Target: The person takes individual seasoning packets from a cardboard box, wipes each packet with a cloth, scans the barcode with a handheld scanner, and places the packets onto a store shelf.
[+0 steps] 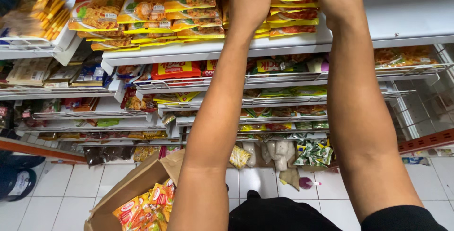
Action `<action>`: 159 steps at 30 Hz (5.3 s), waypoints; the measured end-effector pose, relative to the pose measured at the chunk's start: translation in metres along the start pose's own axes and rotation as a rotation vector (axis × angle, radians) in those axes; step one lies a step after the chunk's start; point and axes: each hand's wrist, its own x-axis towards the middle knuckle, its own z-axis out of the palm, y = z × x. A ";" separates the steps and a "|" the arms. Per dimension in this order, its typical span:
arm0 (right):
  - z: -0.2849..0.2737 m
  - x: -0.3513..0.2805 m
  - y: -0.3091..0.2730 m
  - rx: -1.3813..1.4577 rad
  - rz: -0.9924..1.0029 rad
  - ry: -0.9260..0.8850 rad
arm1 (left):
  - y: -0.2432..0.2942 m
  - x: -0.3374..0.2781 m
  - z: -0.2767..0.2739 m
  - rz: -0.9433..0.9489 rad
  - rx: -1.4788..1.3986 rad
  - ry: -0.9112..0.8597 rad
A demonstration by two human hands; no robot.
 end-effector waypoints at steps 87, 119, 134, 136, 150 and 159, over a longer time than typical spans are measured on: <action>0.236 -0.677 0.114 -0.339 1.192 -1.398 | -0.439 -0.673 -0.499 -1.265 0.774 0.103; 0.429 -0.560 -0.025 0.035 0.043 -1.160 | -0.193 -0.645 -0.428 -0.748 -1.296 0.842; 0.418 -0.559 -0.030 -0.088 0.477 -0.735 | -0.123 -0.552 -0.521 -0.651 -0.916 0.806; 0.429 -0.558 -0.063 -0.103 0.184 -0.782 | -0.125 -0.563 -0.521 -0.658 -0.731 0.723; 0.518 -0.574 -0.035 -0.127 0.288 -0.576 | -0.105 -0.532 -0.564 -0.629 -1.382 0.444; 0.494 -0.534 -0.063 0.532 1.040 -0.360 | -0.183 -0.588 -0.591 -0.442 -1.630 0.451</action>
